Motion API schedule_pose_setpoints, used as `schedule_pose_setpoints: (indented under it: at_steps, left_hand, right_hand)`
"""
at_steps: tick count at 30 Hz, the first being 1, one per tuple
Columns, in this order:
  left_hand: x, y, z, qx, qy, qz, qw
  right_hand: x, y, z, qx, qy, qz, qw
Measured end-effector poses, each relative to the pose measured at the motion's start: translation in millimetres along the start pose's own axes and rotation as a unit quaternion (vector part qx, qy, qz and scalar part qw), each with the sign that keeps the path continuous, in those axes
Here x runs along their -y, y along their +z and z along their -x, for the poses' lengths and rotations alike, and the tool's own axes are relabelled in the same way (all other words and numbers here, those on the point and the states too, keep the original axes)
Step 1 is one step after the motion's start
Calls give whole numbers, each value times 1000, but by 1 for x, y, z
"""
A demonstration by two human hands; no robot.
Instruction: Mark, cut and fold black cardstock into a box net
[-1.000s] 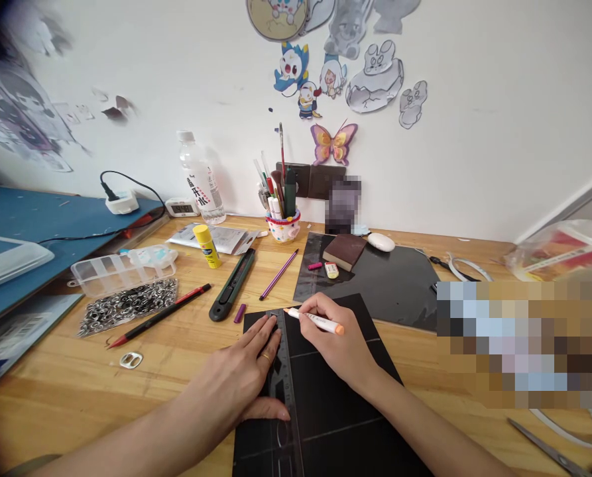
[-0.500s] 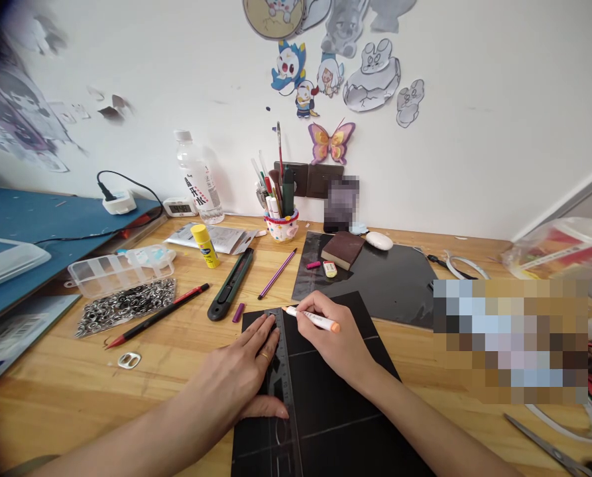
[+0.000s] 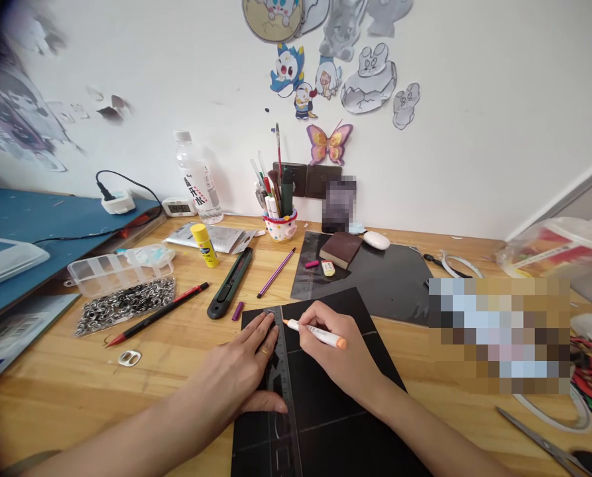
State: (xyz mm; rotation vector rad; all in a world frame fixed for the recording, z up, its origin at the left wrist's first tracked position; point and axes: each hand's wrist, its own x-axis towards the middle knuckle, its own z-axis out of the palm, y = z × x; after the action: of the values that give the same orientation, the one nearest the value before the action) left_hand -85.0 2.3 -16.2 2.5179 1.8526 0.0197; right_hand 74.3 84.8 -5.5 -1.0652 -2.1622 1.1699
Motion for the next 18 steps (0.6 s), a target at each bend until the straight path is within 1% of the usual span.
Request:
schedule_pose_setpoints:
  at_steps: [7,11,14,18]
  left_hand:
    - [0,-3,0,16,0,-1,1000]
    - [-1,-5,0,9,5,-2,1000]
    - [0,-6,1,6,14,-13,1000]
    - [-1,-6,1,14,2,-14,1000]
  right_hand:
    - [6,-2,24,22,25,5,999]
    - [13,-4,39,41,35,3,999]
    - [18,-4,49,48,37,11,998]
    - [18,-4,65,57,45,38,997]
